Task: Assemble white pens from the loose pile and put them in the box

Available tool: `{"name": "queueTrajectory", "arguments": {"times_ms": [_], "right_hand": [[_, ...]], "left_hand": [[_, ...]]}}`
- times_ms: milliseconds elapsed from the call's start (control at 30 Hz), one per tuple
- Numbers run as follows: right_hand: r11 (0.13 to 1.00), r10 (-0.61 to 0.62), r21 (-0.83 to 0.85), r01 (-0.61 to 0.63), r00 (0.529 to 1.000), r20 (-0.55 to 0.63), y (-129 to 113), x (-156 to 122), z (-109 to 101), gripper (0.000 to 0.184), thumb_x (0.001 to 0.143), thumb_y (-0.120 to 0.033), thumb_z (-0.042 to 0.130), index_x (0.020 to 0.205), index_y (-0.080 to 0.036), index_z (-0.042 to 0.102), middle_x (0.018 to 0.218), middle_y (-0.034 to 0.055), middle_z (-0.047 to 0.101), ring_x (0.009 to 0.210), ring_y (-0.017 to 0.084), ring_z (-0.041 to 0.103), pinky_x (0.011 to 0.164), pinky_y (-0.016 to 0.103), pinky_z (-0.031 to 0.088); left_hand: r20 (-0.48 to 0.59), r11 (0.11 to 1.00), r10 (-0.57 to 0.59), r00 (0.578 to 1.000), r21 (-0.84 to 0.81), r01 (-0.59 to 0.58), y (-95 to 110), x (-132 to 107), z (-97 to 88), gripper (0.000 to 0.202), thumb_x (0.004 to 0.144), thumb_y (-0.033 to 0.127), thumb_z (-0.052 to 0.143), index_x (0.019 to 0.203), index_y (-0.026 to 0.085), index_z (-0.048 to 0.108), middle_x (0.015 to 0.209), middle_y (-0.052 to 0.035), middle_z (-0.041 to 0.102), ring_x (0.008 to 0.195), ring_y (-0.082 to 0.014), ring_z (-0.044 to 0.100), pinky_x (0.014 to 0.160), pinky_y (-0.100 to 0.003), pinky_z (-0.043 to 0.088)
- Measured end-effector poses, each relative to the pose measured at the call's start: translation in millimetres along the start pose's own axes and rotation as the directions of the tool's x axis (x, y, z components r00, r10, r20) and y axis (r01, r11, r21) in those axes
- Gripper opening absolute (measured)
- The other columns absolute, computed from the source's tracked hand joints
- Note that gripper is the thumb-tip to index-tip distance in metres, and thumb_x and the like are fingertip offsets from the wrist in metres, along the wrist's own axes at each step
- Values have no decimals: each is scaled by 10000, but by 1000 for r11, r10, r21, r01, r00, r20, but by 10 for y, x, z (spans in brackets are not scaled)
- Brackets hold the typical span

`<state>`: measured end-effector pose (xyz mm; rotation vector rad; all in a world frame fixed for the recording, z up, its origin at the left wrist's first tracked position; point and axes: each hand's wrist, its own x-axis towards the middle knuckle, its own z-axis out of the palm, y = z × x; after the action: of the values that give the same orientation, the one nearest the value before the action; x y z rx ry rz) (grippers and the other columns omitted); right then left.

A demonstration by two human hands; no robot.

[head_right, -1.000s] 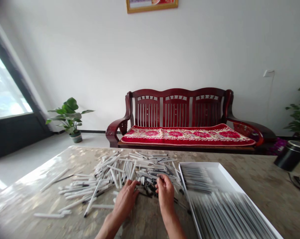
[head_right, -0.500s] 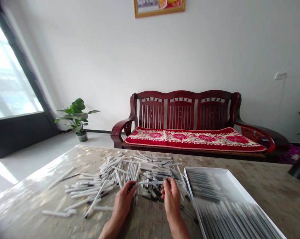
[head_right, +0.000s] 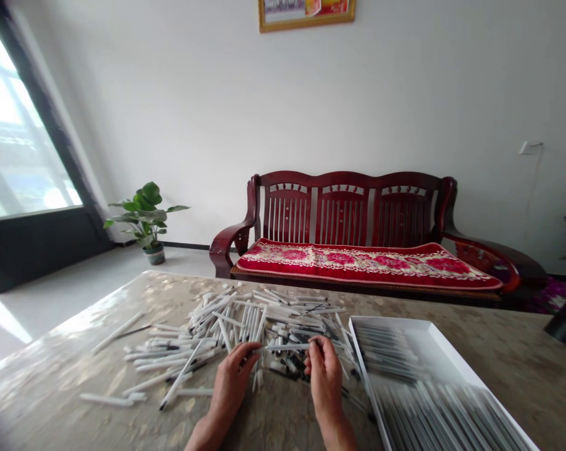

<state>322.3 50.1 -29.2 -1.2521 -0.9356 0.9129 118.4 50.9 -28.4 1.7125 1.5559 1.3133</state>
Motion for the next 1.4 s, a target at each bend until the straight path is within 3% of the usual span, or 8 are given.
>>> {"name": "queueTrajectory", "arguments": {"times_ms": [200,367,600,867,1067,1233,1400], "right_hand": [[999,-22,-35,23,999,24,-27,-28,19,370,725,-570,615,865,-228,608,636,-1,599,563,185,582,477,289,488],[999,26,-19,-26,999,37,-21,-39,35,371,708,-573,636,820,-220,614,620,6,619,522,179,587,440,285,490],[973,228,-2,-229,970,83,-111,-1,-9,290,620,-488,668,681,-216,588,524,-37,573,420,136,535,327,227,406],[916,397,15,-400,912,105,-181,42,-86,235,547,-405,650,588,-208,528,449,-63,519,345,89,449,278,178,309],[892,407,148,-427,902,147,-266,35,-64,307,521,-409,743,607,-197,538,471,-60,546,366,77,453,300,165,325],[855,272,373,-360,924,270,-386,-50,42,413,519,-403,854,811,-180,664,615,-51,600,520,88,551,457,192,467],[865,217,387,-321,933,288,-332,-152,197,419,568,-418,848,875,-177,695,637,-46,593,531,85,540,457,185,451]], "left_hand": [[20,1000,14,1000,-12,-14,13,-4,7,205,812,340,582,881,236,744,865,-30,733,729,-186,651,738,-279,522],[18,998,57,998,-20,-57,-16,-8,-13,218,830,349,567,884,235,744,875,-38,734,757,-192,665,738,-274,525],[80,978,197,977,47,-201,-3,-31,-68,255,892,360,520,913,244,746,886,-68,729,837,-193,673,781,-265,513],[169,955,250,953,121,-271,126,-69,-91,273,913,350,491,913,254,747,861,-72,729,821,-198,667,762,-280,500],[117,979,194,974,46,-200,101,-60,-59,238,884,339,521,897,246,739,855,-60,723,810,-195,665,755,-272,503],[52,996,58,997,-69,-55,51,-44,-7,252,834,395,565,878,212,733,835,-51,737,744,-202,665,720,-284,525],[82,993,21,996,-121,-11,52,-77,15,282,808,432,597,908,207,736,818,-43,752,671,-193,664,674,-282,535]]}}
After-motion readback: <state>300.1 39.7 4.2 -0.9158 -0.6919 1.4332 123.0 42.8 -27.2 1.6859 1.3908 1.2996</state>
